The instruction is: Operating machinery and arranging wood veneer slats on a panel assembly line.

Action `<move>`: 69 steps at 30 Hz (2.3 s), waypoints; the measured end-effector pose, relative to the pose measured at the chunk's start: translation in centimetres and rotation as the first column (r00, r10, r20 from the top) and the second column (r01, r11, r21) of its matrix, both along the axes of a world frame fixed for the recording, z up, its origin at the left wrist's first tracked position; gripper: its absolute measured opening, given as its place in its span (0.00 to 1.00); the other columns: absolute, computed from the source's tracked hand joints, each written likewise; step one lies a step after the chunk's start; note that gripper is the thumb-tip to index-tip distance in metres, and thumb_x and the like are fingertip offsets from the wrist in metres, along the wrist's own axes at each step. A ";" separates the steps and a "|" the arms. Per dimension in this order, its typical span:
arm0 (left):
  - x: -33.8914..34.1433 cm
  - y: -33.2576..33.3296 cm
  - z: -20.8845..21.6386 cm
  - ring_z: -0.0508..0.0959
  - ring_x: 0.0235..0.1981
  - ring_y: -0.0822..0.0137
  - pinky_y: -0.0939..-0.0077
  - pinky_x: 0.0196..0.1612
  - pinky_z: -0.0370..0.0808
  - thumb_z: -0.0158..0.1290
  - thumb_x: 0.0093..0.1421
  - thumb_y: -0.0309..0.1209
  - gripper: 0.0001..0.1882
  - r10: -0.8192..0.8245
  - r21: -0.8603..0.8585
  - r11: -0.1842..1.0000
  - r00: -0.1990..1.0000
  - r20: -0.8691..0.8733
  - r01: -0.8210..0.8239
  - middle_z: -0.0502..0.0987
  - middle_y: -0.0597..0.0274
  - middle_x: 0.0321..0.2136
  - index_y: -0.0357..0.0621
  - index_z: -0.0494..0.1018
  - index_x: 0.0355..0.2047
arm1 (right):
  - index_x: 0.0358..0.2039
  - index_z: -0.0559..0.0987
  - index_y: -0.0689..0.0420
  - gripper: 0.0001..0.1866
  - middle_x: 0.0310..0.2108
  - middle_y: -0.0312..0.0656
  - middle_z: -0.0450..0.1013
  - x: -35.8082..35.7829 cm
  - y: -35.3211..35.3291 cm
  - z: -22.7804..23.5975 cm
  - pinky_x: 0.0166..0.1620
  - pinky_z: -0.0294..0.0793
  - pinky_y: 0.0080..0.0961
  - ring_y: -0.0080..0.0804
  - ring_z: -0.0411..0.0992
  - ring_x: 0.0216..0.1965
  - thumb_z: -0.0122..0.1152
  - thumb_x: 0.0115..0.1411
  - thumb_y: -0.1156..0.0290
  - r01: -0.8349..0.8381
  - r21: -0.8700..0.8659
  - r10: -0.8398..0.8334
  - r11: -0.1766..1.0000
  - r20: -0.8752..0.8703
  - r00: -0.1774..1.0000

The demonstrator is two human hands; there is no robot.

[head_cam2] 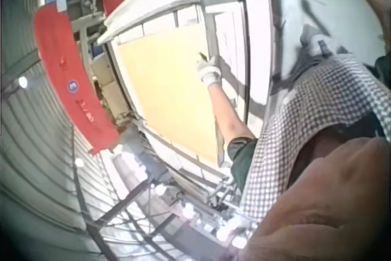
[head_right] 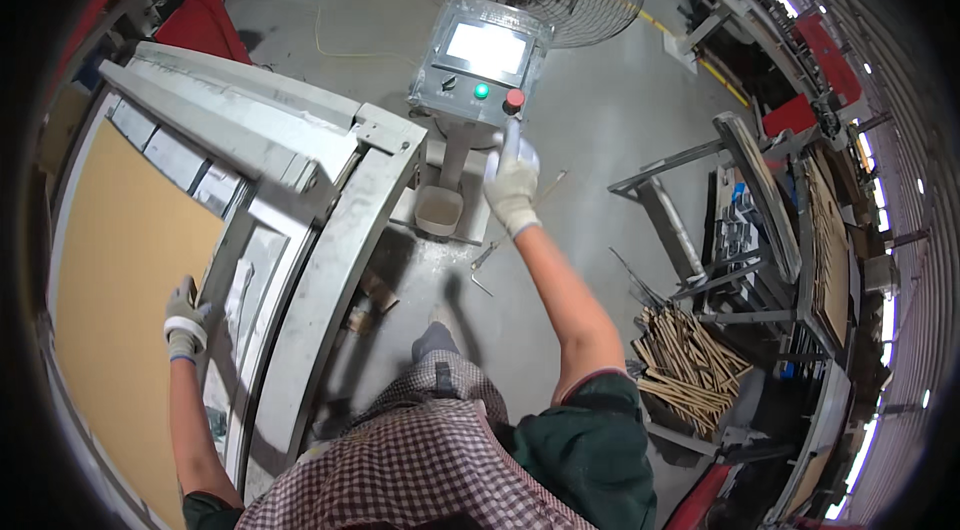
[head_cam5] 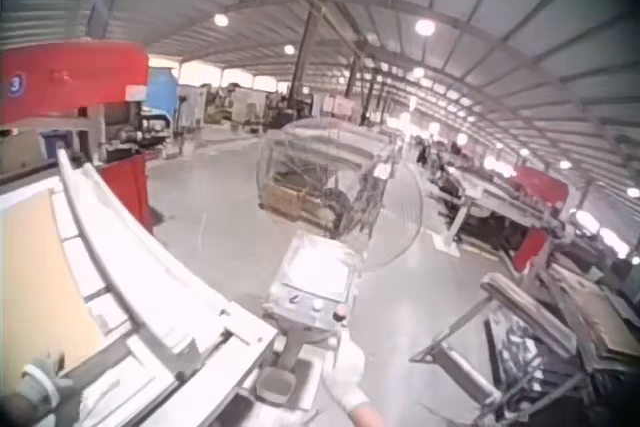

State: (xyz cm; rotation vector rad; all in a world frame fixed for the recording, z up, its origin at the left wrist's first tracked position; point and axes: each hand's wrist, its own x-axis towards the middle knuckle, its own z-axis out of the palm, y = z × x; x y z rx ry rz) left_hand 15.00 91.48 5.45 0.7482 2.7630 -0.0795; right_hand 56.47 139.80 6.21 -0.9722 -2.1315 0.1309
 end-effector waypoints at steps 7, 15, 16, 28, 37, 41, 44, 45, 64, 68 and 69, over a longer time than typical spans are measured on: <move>-0.7 1.7 -1.8 0.67 0.52 0.42 0.65 0.54 0.67 0.58 0.45 0.26 0.39 0.035 -0.185 0.982 0.999 -0.041 -0.042 0.62 0.39 0.53 0.45 0.59 0.60 | 0.59 0.58 0.68 0.35 0.40 0.45 0.72 -4.6 18.8 -1.2 0.56 0.59 0.44 0.44 0.67 0.45 0.53 0.51 0.70 0.047 0.146 -0.073 0.988 0.173 0.982; -1.9 -2.5 -5.5 0.70 0.48 0.63 0.72 0.48 0.71 0.51 0.60 0.26 0.19 0.245 0.298 0.920 0.967 0.073 -0.256 0.68 0.50 0.51 0.34 0.61 0.50 | 0.58 0.60 0.67 0.35 0.40 0.47 0.71 -6.8 22.2 -1.2 0.56 0.59 0.44 0.44 0.67 0.45 0.55 0.49 0.73 -0.049 0.101 0.015 0.994 0.316 0.949; -1.7 -1.9 -5.7 0.70 0.48 0.63 0.72 0.48 0.71 0.51 0.60 0.26 0.19 0.246 0.296 0.920 0.966 0.082 -0.259 0.68 0.50 0.51 0.34 0.61 0.50 | 0.58 0.60 0.67 0.35 0.40 0.47 0.71 -6.6 22.0 -1.1 0.56 0.59 0.44 0.44 0.67 0.45 0.55 0.49 0.73 -0.051 0.101 0.015 0.994 0.326 0.945; -0.6 3.8 -1.6 0.66 0.53 0.44 0.62 0.55 0.65 0.55 0.48 0.33 0.32 0.129 -0.191 0.974 0.991 0.033 -0.121 0.66 0.42 0.51 0.51 0.65 0.56 | 0.46 0.72 0.62 0.20 0.27 0.48 0.70 -8.4 21.0 0.3 0.36 0.64 0.44 0.49 0.67 0.33 0.51 0.50 0.75 -0.097 0.122 0.043 0.988 0.385 0.922; 2.1 4.6 3.1 0.65 0.52 0.43 0.58 0.54 0.67 0.57 0.49 0.33 0.34 0.253 -0.258 0.930 0.965 -0.073 -0.263 0.60 0.45 0.55 0.54 0.62 0.59 | 0.59 0.59 0.66 0.32 0.42 0.49 0.74 -9.1 23.7 -1.8 0.53 0.63 0.40 0.47 0.68 0.45 0.52 0.52 0.76 -0.149 0.125 0.069 0.981 0.491 0.868; 2.2 1.5 2.5 0.62 0.55 0.43 0.60 0.57 0.65 0.61 0.47 0.35 0.38 0.300 -0.223 0.925 0.951 -0.070 -0.308 0.57 0.46 0.59 0.56 0.61 0.60 | 0.59 0.60 0.63 0.31 0.40 0.53 0.73 -9.2 23.0 -1.7 0.50 0.65 0.40 0.50 0.69 0.44 0.51 0.53 0.73 -0.071 0.131 -0.008 0.989 0.527 0.850; 2.6 0.8 2.9 0.62 0.55 0.43 0.59 0.58 0.65 0.61 0.48 0.37 0.37 0.323 -0.239 0.914 0.945 -0.058 -0.328 0.56 0.46 0.60 0.57 0.61 0.60 | 0.60 0.60 0.62 0.32 0.42 0.54 0.72 -9.2 22.1 -1.0 0.50 0.66 0.40 0.50 0.70 0.45 0.53 0.54 0.70 0.006 0.100 -0.063 0.995 0.576 0.815; 2.5 0.4 2.7 0.61 0.56 0.43 0.59 0.58 0.64 0.61 0.48 0.38 0.37 0.307 -0.227 0.922 0.950 -0.063 -0.313 0.56 0.45 0.60 0.57 0.61 0.60 | 0.60 0.59 0.62 0.33 0.43 0.55 0.72 -9.4 21.1 -0.6 0.50 0.66 0.40 0.50 0.70 0.45 0.53 0.54 0.70 0.029 0.132 -0.087 0.991 0.466 0.880; 14.3 -8.2 -0.2 0.53 0.65 0.48 0.55 0.65 0.51 0.63 0.51 0.38 0.51 -0.317 0.808 0.571 0.947 0.055 0.145 0.50 0.38 0.63 0.49 0.41 0.67 | 0.56 0.66 0.59 0.30 0.32 0.53 0.74 7.1 -35.0 -33.1 0.41 0.70 0.44 0.52 0.72 0.36 0.60 0.53 0.63 -0.027 -0.725 0.402 0.688 0.350 0.846; 24.6 -19.4 -1.7 0.50 0.66 0.51 0.54 0.65 0.50 0.64 0.32 0.64 0.70 -0.162 0.352 0.935 0.925 0.344 0.033 0.44 0.47 0.66 0.38 0.41 0.66 | 0.52 0.69 0.55 0.29 0.35 0.50 0.75 9.3 -46.3 -40.2 0.44 0.70 0.45 0.51 0.72 0.38 0.62 0.51 0.59 0.215 -0.931 0.583 0.295 0.354 0.731; 25.3 -23.0 -3.2 0.49 0.66 0.53 0.57 0.66 0.47 0.67 0.37 0.57 0.67 -0.208 0.354 0.929 0.940 0.269 0.104 0.46 0.47 0.65 0.34 0.40 0.65 | 0.50 0.69 0.54 0.28 0.39 0.47 0.74 9.9 -49.6 -42.4 0.46 0.69 0.46 0.49 0.71 0.42 0.63 0.50 0.57 0.196 -0.907 0.597 0.374 0.397 0.698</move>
